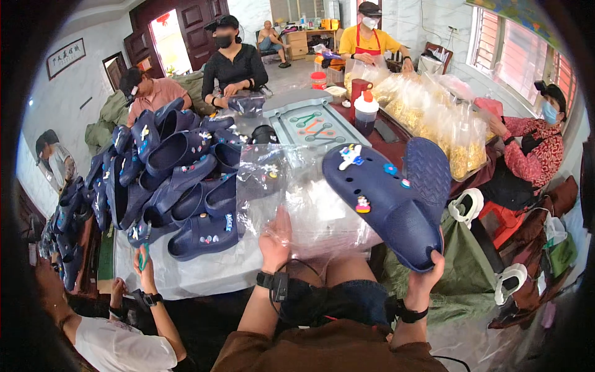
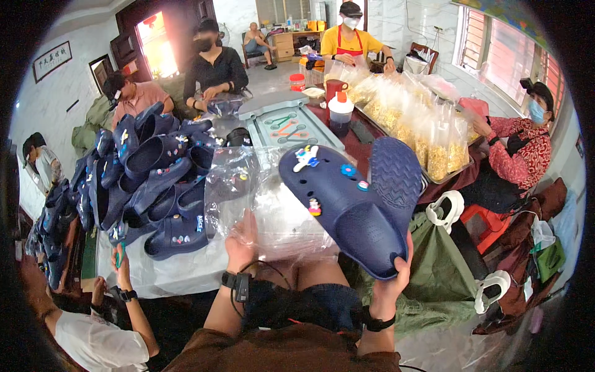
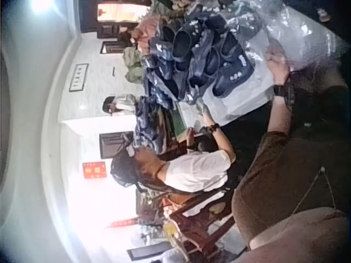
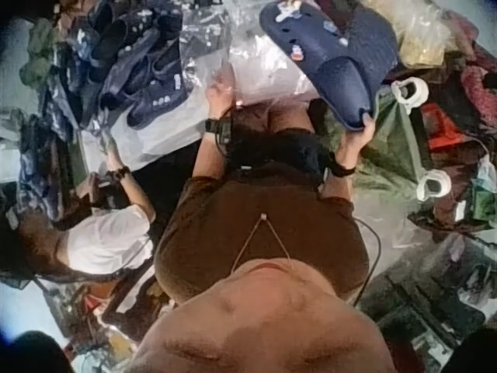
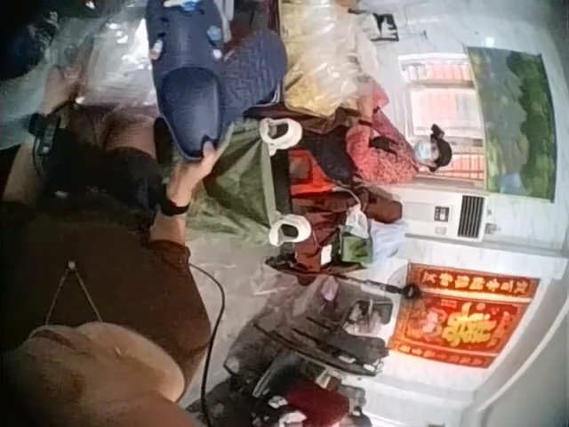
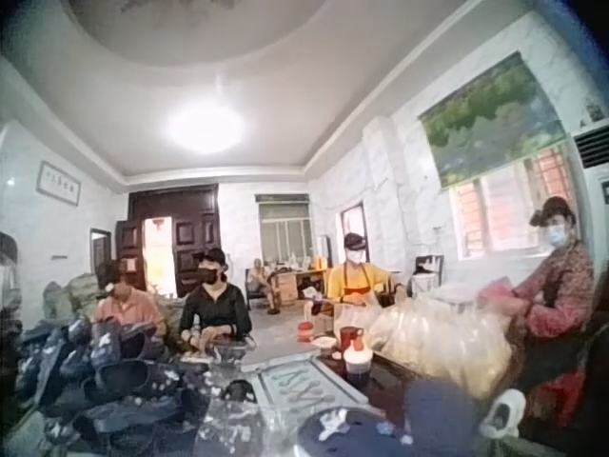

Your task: Packaging pairs of decorated clogs into plastic bags at a manufacturing table.

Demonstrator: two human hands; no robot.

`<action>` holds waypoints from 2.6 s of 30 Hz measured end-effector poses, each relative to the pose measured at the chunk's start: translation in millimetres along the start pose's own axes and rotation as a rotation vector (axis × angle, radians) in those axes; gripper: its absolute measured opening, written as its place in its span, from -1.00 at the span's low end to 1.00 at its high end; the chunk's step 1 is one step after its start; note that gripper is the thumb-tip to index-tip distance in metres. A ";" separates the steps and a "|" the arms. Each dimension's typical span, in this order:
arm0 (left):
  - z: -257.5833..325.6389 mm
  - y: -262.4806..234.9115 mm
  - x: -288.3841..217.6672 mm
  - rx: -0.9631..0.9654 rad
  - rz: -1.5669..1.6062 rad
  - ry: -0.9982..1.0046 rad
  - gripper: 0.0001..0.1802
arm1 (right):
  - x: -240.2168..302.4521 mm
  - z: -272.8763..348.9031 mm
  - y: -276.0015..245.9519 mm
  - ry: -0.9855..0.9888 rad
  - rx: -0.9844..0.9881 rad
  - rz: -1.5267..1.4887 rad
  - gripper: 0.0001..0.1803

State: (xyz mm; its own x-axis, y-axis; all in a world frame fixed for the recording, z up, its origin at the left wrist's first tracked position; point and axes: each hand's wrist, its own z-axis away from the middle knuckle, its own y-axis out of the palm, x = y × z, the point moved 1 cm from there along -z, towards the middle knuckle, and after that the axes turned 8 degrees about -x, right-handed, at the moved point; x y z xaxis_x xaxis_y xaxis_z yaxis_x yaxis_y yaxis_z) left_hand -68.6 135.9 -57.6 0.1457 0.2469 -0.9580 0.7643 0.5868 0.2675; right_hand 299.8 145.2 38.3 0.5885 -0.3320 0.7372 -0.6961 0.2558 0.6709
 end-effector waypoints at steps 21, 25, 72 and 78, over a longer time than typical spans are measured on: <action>45.2 -8.5 -98.2 0.353 -0.272 -0.382 -0.60 | -41.0 11.4 33.1 -0.598 0.301 0.797 -0.14; 70.9 -11.7 -192.3 0.323 -1.128 0.717 -0.54 | -43.8 10.7 21.5 -0.583 0.328 0.894 -0.20; -26.7 1.3 29.1 0.168 -0.562 0.100 -0.59 | -77.8 20.2 44.2 -0.238 0.449 0.459 -0.12; -16.9 9.7 40.6 0.183 -0.895 0.485 -0.57 | -98.9 32.2 59.3 -0.304 0.598 0.580 -0.08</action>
State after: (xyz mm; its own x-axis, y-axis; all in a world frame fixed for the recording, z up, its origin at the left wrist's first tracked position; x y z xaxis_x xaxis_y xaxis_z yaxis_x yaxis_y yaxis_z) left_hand -65.9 164.6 -92.2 -0.7610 0.0862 -0.6430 0.5579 0.5927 -0.5809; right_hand 187.1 163.9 2.5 0.0007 -0.5464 0.8376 -0.9994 -0.0301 -0.0188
